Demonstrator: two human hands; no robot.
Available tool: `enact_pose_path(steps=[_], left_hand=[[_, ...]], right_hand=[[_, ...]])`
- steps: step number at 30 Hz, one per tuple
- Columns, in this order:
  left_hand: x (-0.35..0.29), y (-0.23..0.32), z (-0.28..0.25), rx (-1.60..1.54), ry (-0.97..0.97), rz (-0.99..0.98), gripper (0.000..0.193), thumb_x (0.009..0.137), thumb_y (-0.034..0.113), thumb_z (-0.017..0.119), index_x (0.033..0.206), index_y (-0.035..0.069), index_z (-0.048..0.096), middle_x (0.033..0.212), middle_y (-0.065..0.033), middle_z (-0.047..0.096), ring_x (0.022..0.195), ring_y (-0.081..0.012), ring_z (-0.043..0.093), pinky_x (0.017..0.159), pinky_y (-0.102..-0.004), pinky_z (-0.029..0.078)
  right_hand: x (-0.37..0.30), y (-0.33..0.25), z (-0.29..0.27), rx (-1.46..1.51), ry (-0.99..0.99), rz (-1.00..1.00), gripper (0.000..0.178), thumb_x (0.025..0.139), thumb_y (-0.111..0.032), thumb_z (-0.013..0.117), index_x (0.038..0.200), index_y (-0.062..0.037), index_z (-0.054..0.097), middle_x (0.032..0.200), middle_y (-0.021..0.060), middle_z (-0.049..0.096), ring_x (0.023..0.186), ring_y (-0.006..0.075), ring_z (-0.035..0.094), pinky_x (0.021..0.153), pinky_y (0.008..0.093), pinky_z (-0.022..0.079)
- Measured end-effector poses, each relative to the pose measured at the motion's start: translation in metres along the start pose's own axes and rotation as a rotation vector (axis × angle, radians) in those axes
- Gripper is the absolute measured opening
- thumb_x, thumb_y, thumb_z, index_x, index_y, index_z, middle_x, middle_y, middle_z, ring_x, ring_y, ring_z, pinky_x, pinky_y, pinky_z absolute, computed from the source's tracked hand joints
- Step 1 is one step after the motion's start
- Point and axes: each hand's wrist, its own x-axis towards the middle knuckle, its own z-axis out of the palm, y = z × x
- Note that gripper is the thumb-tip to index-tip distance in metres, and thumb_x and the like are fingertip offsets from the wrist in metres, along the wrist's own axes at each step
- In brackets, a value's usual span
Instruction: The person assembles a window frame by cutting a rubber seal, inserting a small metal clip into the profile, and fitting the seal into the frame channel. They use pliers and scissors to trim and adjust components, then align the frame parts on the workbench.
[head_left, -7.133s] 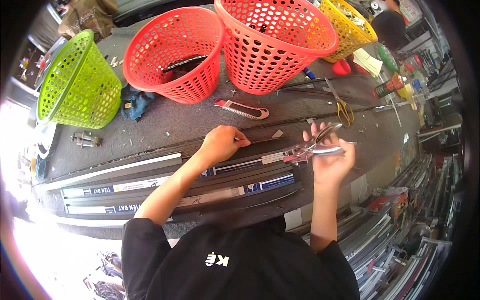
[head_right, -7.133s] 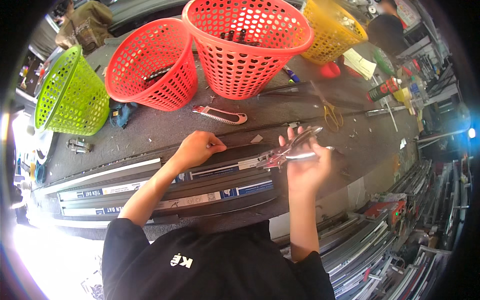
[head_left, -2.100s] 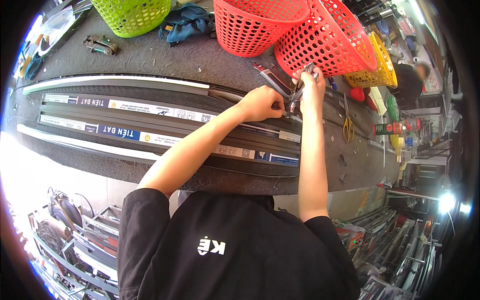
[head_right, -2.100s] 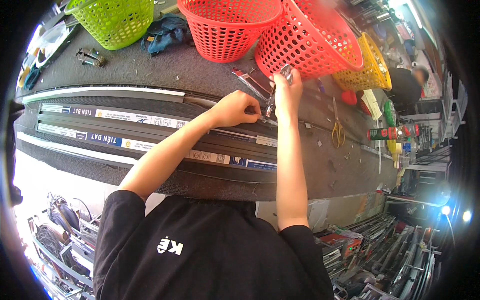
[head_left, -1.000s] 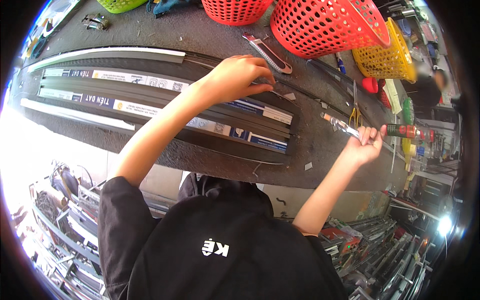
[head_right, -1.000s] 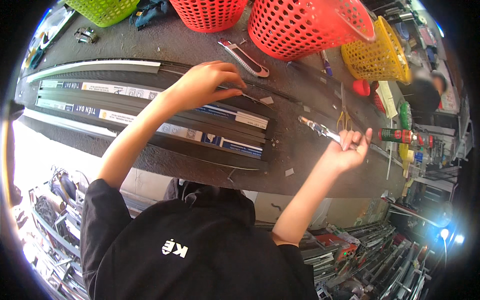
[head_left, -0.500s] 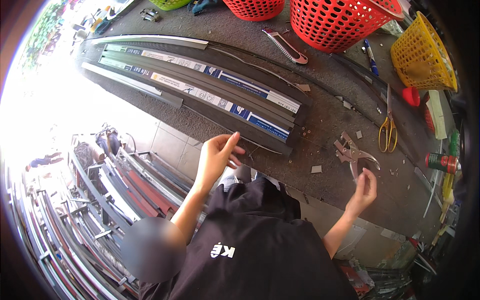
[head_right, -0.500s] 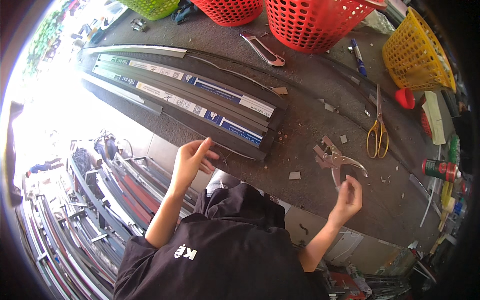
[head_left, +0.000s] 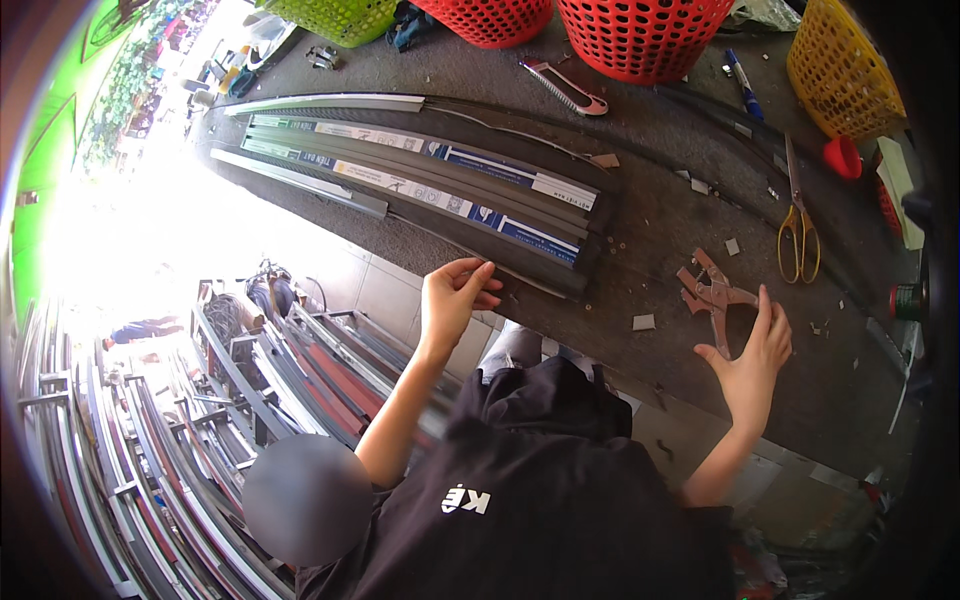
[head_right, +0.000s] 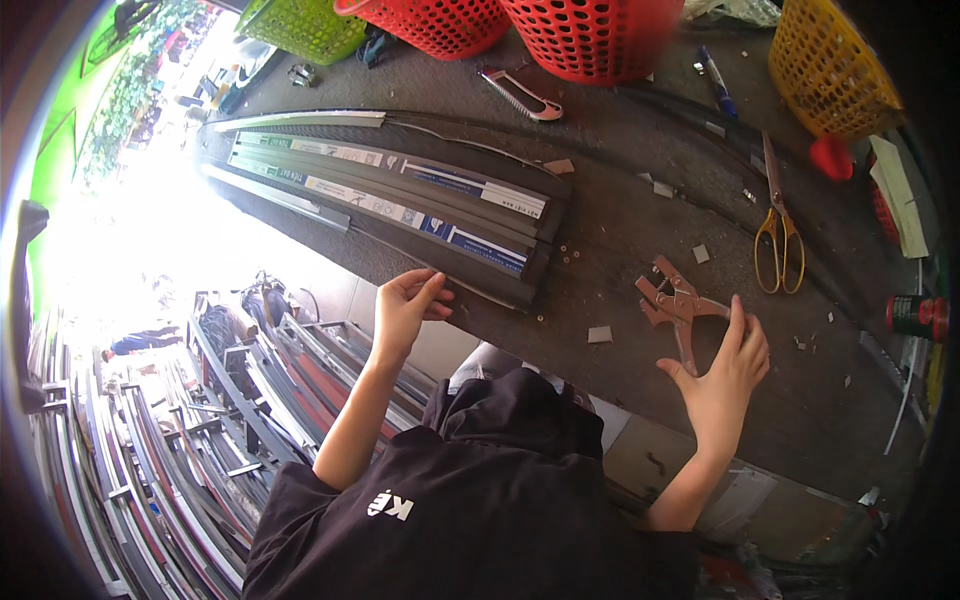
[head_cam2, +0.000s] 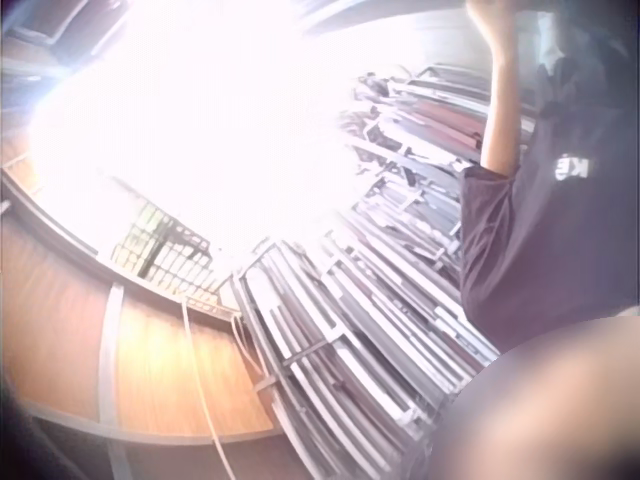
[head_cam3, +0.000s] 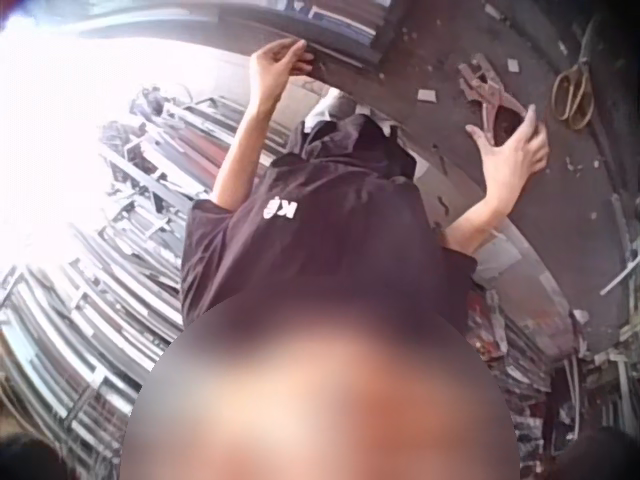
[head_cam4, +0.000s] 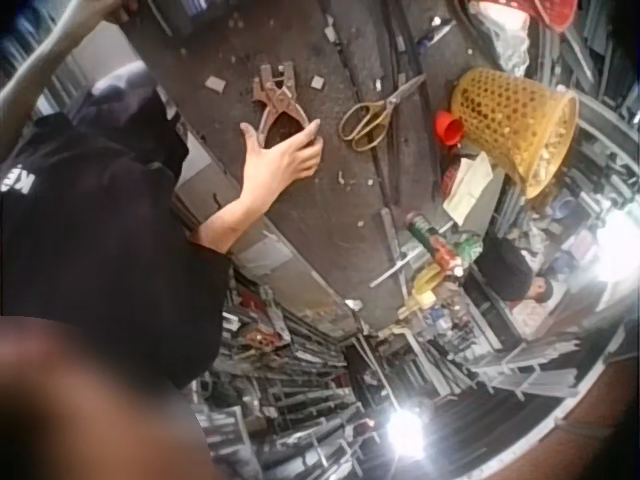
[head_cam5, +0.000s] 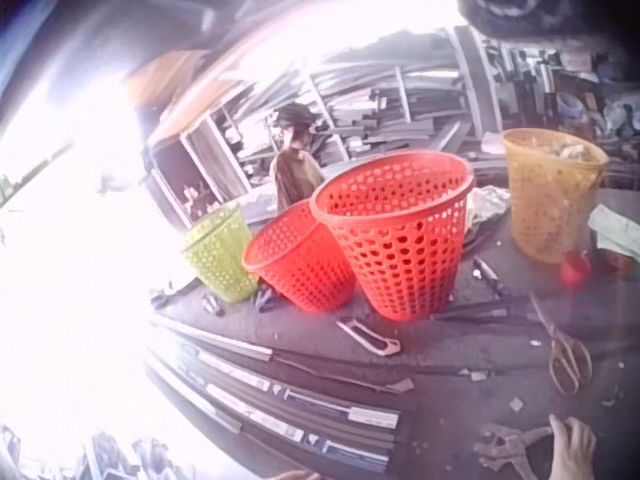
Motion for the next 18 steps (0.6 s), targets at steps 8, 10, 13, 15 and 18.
enact_pose_path(steps=[8,10,13,15,18], left_hand=[[0.017,0.012,-0.013,-0.016,-0.12,-0.255,0.037,0.091,0.03,0.07,0.107,-0.003,0.068,0.091,-0.0119,0.073,0.072,-0.0149,0.071,0.064,-0.0248,0.057],[0.025,0.014,-0.019,0.017,-0.178,-0.275,0.033,0.091,0.028,0.069,0.104,-0.002,0.068,0.089,-0.0104,0.072,0.071,-0.0137,0.07,0.061,-0.0234,0.055],[0.035,0.016,-0.033,-0.013,-0.328,-0.355,0.026,0.091,0.025,0.067,0.099,0.0,0.067,0.086,-0.0078,0.07,0.068,-0.0122,0.067,0.056,-0.0218,0.049],[0.039,0.019,-0.045,-0.121,-0.449,-0.448,0.022,0.092,0.023,0.066,0.097,0.002,0.066,0.086,-0.0063,0.069,0.067,-0.0117,0.065,0.053,-0.0214,0.046],[0.046,0.023,-0.057,-0.289,-0.549,-0.618,0.017,0.095,0.019,0.062,0.1,0.004,0.064,0.089,-0.0049,0.068,0.068,-0.0119,0.06,0.053,-0.0221,0.043]], right_hand=[[-0.022,-0.02,-0.035,0.537,-0.26,0.351,0.061,0.068,-0.019,0.082,0.12,0.0024,0.056,0.102,0.0168,0.065,0.093,0.0229,0.063,0.079,0.0351,0.048],[-0.036,-0.028,-0.04,0.783,-0.266,0.257,0.056,0.068,-0.018,0.079,0.115,0.0025,0.056,0.09,0.0114,0.066,0.077,0.0134,0.062,0.067,0.0272,0.046],[-0.062,-0.051,-0.041,1.068,-0.413,0.146,0.056,0.062,-0.013,0.074,0.113,0.0011,0.055,0.09,0.0075,0.063,0.081,0.0121,0.058,0.073,0.027,0.046],[-0.071,-0.075,-0.028,1.278,-0.715,0.08,0.061,0.061,-0.015,0.076,0.117,-0.0031,0.055,0.089,0.006,0.063,0.08,0.0142,0.06,0.077,0.0274,0.048],[-0.086,-0.13,-0.002,1.14,-0.804,0.073,0.06,0.066,-0.019,0.077,0.119,-0.0046,0.055,0.092,0.0126,0.066,0.081,0.0253,0.066,0.078,0.0338,0.05]])
